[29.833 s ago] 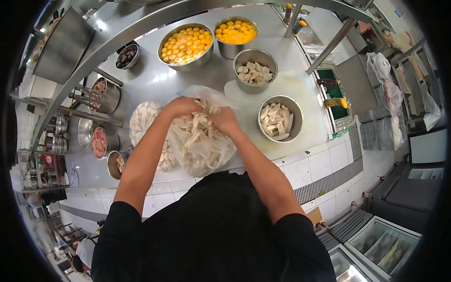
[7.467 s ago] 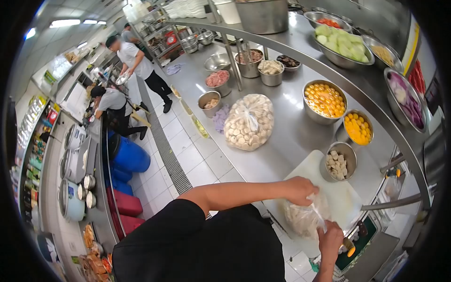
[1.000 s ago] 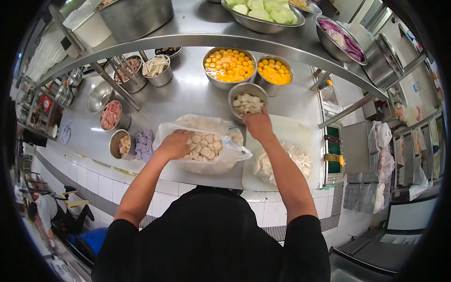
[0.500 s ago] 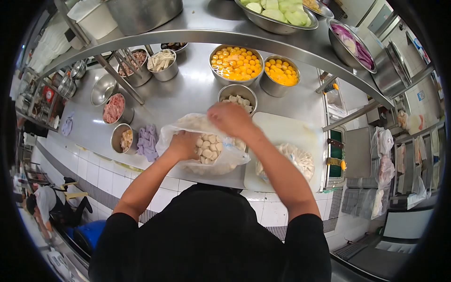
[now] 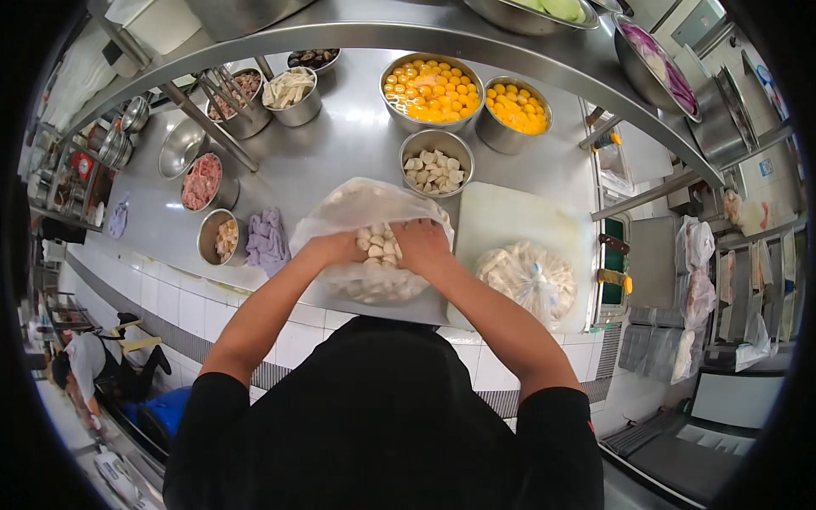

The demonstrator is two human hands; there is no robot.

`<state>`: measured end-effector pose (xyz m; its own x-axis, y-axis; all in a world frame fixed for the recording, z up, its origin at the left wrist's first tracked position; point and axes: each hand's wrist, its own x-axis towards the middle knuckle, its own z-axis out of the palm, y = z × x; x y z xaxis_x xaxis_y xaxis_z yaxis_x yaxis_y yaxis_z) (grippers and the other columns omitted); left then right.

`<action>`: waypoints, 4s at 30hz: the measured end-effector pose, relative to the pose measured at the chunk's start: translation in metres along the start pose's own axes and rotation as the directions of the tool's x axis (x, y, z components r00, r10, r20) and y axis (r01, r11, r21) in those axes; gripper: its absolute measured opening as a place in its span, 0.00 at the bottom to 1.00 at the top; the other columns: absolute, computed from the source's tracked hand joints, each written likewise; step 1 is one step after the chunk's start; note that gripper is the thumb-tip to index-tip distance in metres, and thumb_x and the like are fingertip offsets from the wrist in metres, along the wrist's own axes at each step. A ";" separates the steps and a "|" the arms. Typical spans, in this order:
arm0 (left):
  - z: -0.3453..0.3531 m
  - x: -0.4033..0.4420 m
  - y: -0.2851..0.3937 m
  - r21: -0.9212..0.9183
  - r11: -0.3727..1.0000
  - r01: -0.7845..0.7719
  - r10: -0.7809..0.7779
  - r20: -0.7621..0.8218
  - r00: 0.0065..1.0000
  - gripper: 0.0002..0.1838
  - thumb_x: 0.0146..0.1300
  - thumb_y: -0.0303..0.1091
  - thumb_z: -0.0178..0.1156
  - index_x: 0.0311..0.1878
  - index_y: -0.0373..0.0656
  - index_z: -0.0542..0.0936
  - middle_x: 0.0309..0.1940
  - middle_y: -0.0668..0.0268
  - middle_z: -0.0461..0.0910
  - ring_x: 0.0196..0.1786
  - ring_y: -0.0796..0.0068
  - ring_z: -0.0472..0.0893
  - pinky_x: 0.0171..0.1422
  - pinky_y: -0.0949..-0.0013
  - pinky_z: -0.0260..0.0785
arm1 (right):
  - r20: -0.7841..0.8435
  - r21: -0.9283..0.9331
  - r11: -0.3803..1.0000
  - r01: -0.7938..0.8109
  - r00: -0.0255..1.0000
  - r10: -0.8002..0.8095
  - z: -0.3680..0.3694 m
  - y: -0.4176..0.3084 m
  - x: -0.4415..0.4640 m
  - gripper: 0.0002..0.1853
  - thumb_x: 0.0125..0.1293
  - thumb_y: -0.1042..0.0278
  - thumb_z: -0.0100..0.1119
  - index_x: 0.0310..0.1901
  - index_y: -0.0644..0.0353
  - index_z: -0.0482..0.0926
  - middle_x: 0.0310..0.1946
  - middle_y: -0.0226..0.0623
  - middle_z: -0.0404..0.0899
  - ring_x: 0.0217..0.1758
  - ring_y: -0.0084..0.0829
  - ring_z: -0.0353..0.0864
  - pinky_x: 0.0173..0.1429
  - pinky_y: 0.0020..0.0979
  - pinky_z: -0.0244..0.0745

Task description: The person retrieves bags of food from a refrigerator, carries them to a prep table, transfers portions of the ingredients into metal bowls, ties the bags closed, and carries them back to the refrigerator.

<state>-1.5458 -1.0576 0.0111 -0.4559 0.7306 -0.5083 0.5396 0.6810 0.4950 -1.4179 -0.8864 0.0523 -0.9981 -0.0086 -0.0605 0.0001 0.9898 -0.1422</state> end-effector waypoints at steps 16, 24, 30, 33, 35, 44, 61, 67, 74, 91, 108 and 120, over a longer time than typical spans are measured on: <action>-0.039 0.007 -0.022 -0.318 0.948 -0.022 -0.032 -0.164 0.986 0.30 0.63 0.45 0.60 0.65 0.37 0.72 0.59 0.50 0.77 0.62 0.57 0.75 0.65 0.61 0.66 | 0.335 0.378 0.907 -0.187 0.941 0.054 -0.016 0.012 0.049 0.34 0.51 0.51 0.69 0.61 0.52 0.76 0.55 0.47 0.80 0.59 0.47 0.78 0.62 0.43 0.72; 0.011 0.041 -0.011 -0.446 0.882 -0.151 -0.082 -0.461 0.884 0.32 0.68 0.53 0.56 0.66 0.38 0.73 0.57 0.54 0.80 0.60 0.65 0.78 0.63 0.66 0.68 | 0.322 0.305 0.887 -0.346 0.914 0.246 0.008 -0.017 0.053 0.57 0.41 0.39 0.75 0.73 0.52 0.59 0.64 0.57 0.71 0.68 0.51 0.70 0.69 0.42 0.69; 0.012 0.044 0.009 -0.719 0.661 -0.217 -0.234 -0.471 0.850 0.27 0.71 0.51 0.54 0.62 0.37 0.76 0.53 0.60 0.80 0.56 0.72 0.77 0.62 0.70 0.66 | 0.021 0.596 0.776 -0.207 0.970 0.242 0.014 -0.020 0.058 0.48 0.47 0.47 0.74 0.71 0.51 0.65 0.62 0.51 0.74 0.67 0.51 0.73 0.69 0.41 0.68; 0.008 0.028 0.033 -0.799 0.501 -0.332 -0.308 -0.523 0.794 0.26 0.71 0.50 0.54 0.61 0.36 0.77 0.54 0.60 0.80 0.56 0.68 0.77 0.63 0.68 0.65 | 0.071 0.817 0.542 -0.196 0.967 0.244 0.010 -0.020 0.057 0.38 0.52 0.53 0.69 0.65 0.57 0.71 0.59 0.49 0.77 0.65 0.48 0.74 0.67 0.40 0.68; 0.007 0.033 0.035 -0.839 0.414 -0.352 -0.355 -0.505 0.786 0.28 0.70 0.51 0.55 0.61 0.36 0.77 0.57 0.59 0.79 0.58 0.65 0.76 0.65 0.66 0.64 | -0.001 0.828 0.531 -0.178 0.948 0.320 0.026 -0.020 0.065 0.30 0.56 0.55 0.64 0.62 0.54 0.75 0.56 0.50 0.79 0.61 0.50 0.77 0.62 0.40 0.71; 0.004 0.025 0.050 -0.847 -0.062 -0.528 -0.569 -0.404 0.716 0.17 0.70 0.39 0.54 0.52 0.36 0.81 0.47 0.60 0.81 0.50 0.72 0.77 0.58 0.69 0.69 | -0.114 0.818 0.513 -0.262 0.799 0.590 0.016 -0.042 0.062 0.20 0.55 0.51 0.65 0.48 0.50 0.85 0.42 0.44 0.83 0.47 0.47 0.82 0.51 0.41 0.75; -0.060 0.084 0.161 -0.571 0.440 -0.693 -0.439 -0.810 0.389 0.14 0.69 0.37 0.55 0.44 0.36 0.84 0.45 0.58 0.80 0.49 0.62 0.80 0.57 0.64 0.70 | -0.368 0.912 0.401 0.083 0.595 0.715 -0.035 0.050 0.078 0.15 0.58 0.64 0.67 0.47 0.57 0.83 0.41 0.46 0.81 0.44 0.42 0.83 0.48 0.37 0.76; -0.063 0.161 0.128 -0.916 0.210 -0.342 -0.236 -0.387 0.891 0.14 0.70 0.41 0.57 0.47 0.42 0.83 0.40 0.65 0.82 0.41 0.77 0.79 0.43 0.71 0.72 | 0.125 0.920 -0.358 0.158 0.748 0.652 -0.002 0.127 0.094 0.18 0.63 0.66 0.63 0.53 0.65 0.79 0.45 0.37 0.82 0.44 0.34 0.82 0.48 0.35 0.77; -0.097 0.108 0.146 -0.918 0.378 0.118 -0.150 0.065 0.986 0.30 0.72 0.63 0.44 0.60 0.50 0.80 0.71 0.56 0.63 0.69 0.55 0.67 0.65 0.41 0.66 | 0.401 0.916 -0.259 -0.307 0.739 0.542 -0.030 0.134 0.083 0.20 0.68 0.57 0.53 0.54 0.62 0.79 0.49 0.42 0.81 0.45 0.36 0.83 0.47 0.42 0.78; 0.015 -0.043 0.022 0.429 0.903 0.005 0.116 -0.255 0.960 0.46 0.51 0.42 0.70 0.74 0.48 0.62 0.62 0.42 0.72 0.59 0.44 0.77 0.65 0.52 0.71 | 0.060 0.212 0.974 0.078 0.994 -0.092 0.010 -0.014 0.009 0.38 0.50 0.63 0.70 0.66 0.52 0.71 0.52 0.46 0.82 0.48 0.43 0.84 0.51 0.40 0.79; -0.006 0.012 -0.040 -0.534 0.845 -0.035 -0.175 -0.337 0.925 0.31 0.59 0.46 0.64 0.64 0.42 0.75 0.39 0.63 0.84 0.34 0.74 0.80 0.42 0.66 0.76 | 0.096 0.571 0.803 -0.169 0.986 0.139 0.009 0.024 0.065 0.30 0.50 0.56 0.70 0.56 0.57 0.80 0.52 0.48 0.82 0.56 0.46 0.80 0.62 0.40 0.74; 0.019 0.016 0.006 -0.654 0.748 0.112 -0.456 -0.385 0.803 0.34 0.71 0.57 0.51 0.69 0.40 0.70 0.60 0.55 0.79 0.63 0.60 0.76 0.69 0.65 0.62 | 0.212 0.370 0.857 -0.358 0.931 0.297 0.023 -0.028 0.064 0.44 0.56 0.40 0.63 0.73 0.49 0.63 0.65 0.58 0.69 0.69 0.52 0.69 0.69 0.42 0.67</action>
<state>-1.5362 -1.0423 -0.0076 -0.8841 0.2946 -0.3627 -0.1100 0.6232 0.7743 -1.4801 -0.9174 0.0301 -0.9164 0.2561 -0.3075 0.3797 0.7992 -0.4660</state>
